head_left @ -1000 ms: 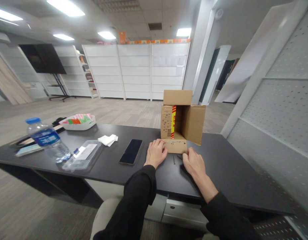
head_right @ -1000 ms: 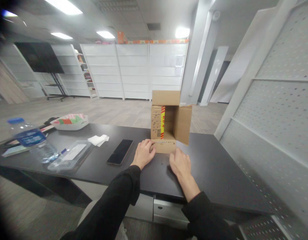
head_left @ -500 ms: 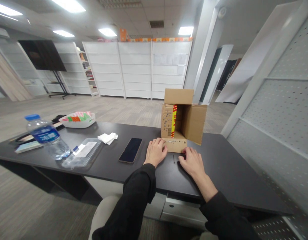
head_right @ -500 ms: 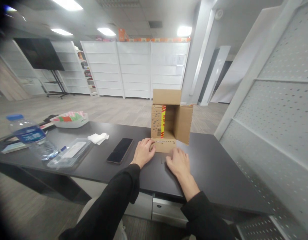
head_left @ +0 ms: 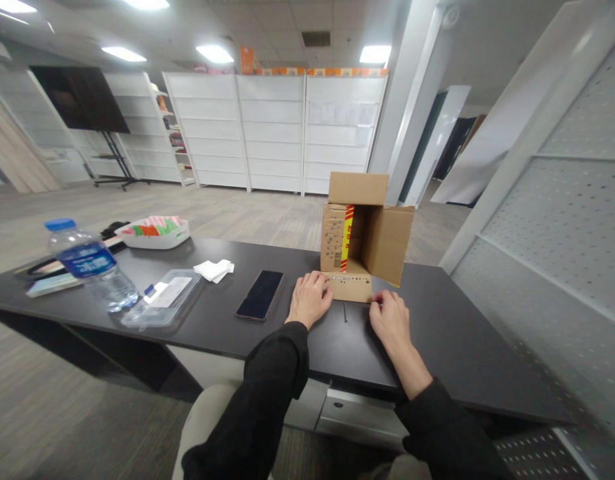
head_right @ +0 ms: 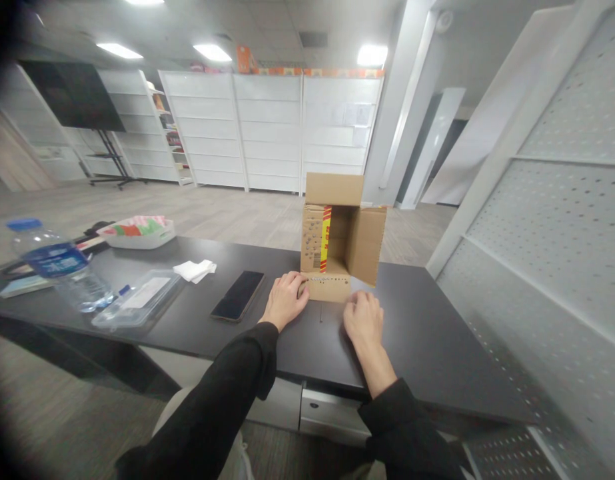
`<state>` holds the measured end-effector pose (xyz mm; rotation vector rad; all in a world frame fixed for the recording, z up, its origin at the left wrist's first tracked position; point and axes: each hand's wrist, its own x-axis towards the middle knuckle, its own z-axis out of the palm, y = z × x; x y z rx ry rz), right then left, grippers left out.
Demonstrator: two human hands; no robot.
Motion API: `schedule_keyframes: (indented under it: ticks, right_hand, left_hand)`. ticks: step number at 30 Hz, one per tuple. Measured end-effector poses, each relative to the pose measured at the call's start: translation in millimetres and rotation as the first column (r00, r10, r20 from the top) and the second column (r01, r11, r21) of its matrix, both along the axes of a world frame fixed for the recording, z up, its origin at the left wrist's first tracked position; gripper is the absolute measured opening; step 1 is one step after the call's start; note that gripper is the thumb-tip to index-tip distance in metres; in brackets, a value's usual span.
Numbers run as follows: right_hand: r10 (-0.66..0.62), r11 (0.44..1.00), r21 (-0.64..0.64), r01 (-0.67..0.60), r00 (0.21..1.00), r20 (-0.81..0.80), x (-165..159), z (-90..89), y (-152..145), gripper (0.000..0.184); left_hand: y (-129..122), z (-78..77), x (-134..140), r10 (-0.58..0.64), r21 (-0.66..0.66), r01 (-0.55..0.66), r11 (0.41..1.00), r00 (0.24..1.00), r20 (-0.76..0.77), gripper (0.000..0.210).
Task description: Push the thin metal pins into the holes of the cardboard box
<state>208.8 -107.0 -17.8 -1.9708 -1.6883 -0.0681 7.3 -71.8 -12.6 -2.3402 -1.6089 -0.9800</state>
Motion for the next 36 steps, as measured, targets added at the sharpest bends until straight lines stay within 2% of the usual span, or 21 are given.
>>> schedule_keyframes:
  ticks: [2, 5, 10, 13, 16, 18, 21, 24, 30, 36]
  right_hand:
    - [-0.028, 0.999, -0.016, 0.027, 1.0, -0.013, 1, -1.0, 0, 0.018]
    - [0.016, 1.0, 0.011, -0.015, 0.998, -0.056, 2, -4.3, 1, 0.018]
    - [0.234, 0.959, 0.202, -0.196, 0.956, -0.18, 4, -11.8, 8, 0.014]
    - [0.326, 0.932, 0.237, -0.276, 0.922, -0.209, 4, -12.0, 9, 0.013]
    - [0.341, 0.935, 0.16, -0.317, 0.928, -0.153, 0, -6.6, 4, 0.012]
    - [0.307, 0.951, 0.062, -0.304, 0.951, -0.045, -4, -1.0, -1, 0.01]
    - [0.243, 0.97, -0.045, -0.239, 0.961, 0.135, -11, 7.0, -9, 0.009]
    - [0.201, 0.977, -0.114, -0.178, 0.95, 0.24, -16, 12.0, -12, 0.012]
    - [0.176, 0.97, -0.213, -0.118, 0.944, 0.281, -20, 17.0, -13, 0.023]
    - [0.18, 0.967, -0.23, -0.114, 0.938, 0.294, -20, 16.9, -13, 0.026]
  left_hand:
    - [0, 0.8, 0, 0.001, -0.007, -0.001, 1.0, 1.0, -0.003, 0.014]
    - [-1, 1.7, 1, 0.002, -0.012, -0.002, 1.0, 1.0, -0.005, 0.013]
    - [-1, 2.5, 1, 0.011, -0.017, -0.011, 1.0, 1.0, -0.009, 0.014]
    - [0, 2.4, 0, 0.008, -0.016, -0.008, 1.0, 1.0, -0.009, 0.014]
    - [0, 2.0, 0, 0.008, -0.014, -0.008, 1.0, 1.0, -0.009, 0.015]
    - [0, 1.7, 0, 0.008, -0.014, -0.008, 1.0, 1.0, -0.011, 0.015]
    - [0, 1.2, 0, 0.007, -0.014, -0.008, 1.0, 1.0, -0.009, 0.014]
    - [0, 0.8, 0, 0.009, -0.017, -0.009, 1.0, 1.0, -0.008, 0.015]
    - [0, 1.2, 1, 0.011, -0.026, -0.011, 1.0, 1.0, -0.006, 0.016]
    - [-1, 2.5, 1, 0.013, -0.02, -0.013, 1.0, 1.0, -0.009, 0.016]
